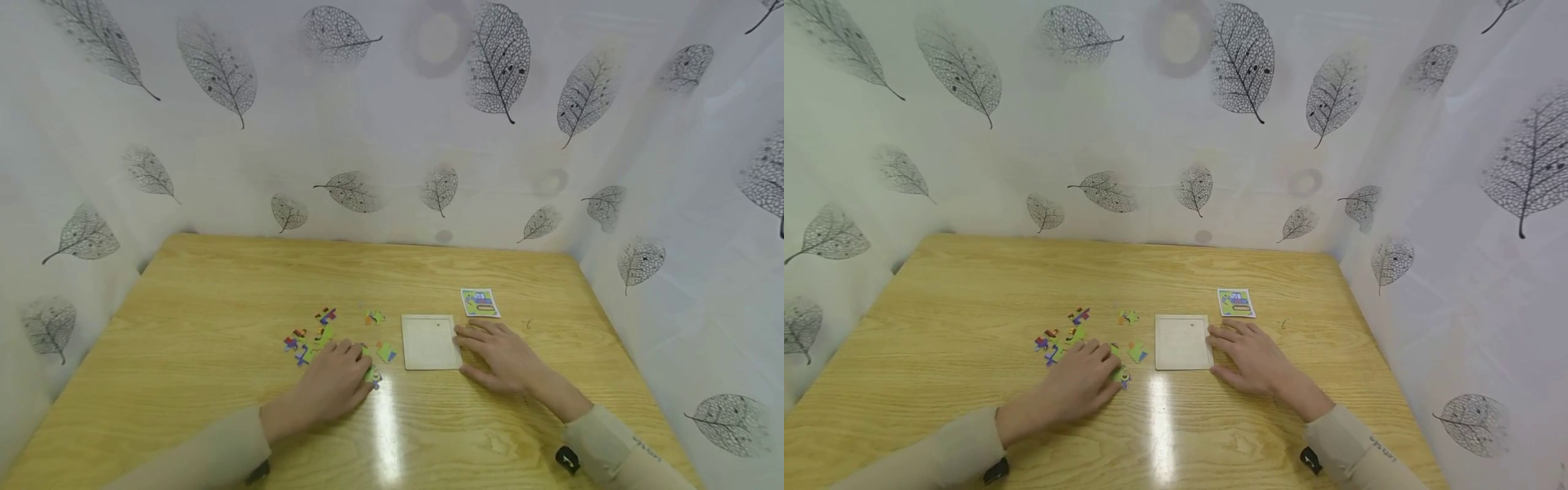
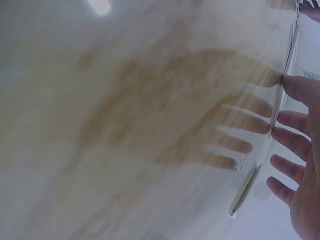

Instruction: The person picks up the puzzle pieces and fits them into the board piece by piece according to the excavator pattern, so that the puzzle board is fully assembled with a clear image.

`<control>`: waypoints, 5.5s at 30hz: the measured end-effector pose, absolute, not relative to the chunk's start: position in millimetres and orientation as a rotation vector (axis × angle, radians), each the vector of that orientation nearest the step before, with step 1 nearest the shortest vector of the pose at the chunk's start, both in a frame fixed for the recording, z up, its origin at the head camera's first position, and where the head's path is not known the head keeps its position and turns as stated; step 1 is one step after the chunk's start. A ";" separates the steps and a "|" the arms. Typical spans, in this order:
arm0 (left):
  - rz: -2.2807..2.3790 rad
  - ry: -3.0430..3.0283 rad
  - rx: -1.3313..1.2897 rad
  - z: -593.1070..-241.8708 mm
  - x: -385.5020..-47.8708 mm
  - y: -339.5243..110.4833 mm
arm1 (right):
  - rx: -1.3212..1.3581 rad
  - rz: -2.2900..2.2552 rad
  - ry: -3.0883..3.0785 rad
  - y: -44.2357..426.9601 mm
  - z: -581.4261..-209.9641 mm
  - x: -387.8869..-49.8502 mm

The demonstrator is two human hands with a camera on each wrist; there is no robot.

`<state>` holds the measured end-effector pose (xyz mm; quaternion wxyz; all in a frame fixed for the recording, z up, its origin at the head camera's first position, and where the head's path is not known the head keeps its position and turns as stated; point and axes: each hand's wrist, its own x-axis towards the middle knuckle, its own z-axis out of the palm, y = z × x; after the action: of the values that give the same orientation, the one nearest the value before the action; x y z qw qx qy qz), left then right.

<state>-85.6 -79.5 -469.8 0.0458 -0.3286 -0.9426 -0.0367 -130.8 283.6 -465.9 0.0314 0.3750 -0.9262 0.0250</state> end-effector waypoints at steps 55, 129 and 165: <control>-1.114 -3.078 -0.581 -467.8 -95.8 -69.4 | 1.120 0.070 -2.900 284.6 -467.2 -131.5; -1.307 -3.109 -0.492 -469.1 -187.0 -5.2 | 1.123 0.071 -2.903 285.8 -469.3 -133.4; -1.285 -2.945 -0.486 -448.1 -168.7 -83.6 | 1.145 0.080 -2.897 283.9 -463.3 -133.4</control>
<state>-168.7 -83.6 -448.1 -0.0541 -0.1494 -0.9049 -0.3949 -133.4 283.9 -463.3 0.0128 0.3676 -0.9296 0.0257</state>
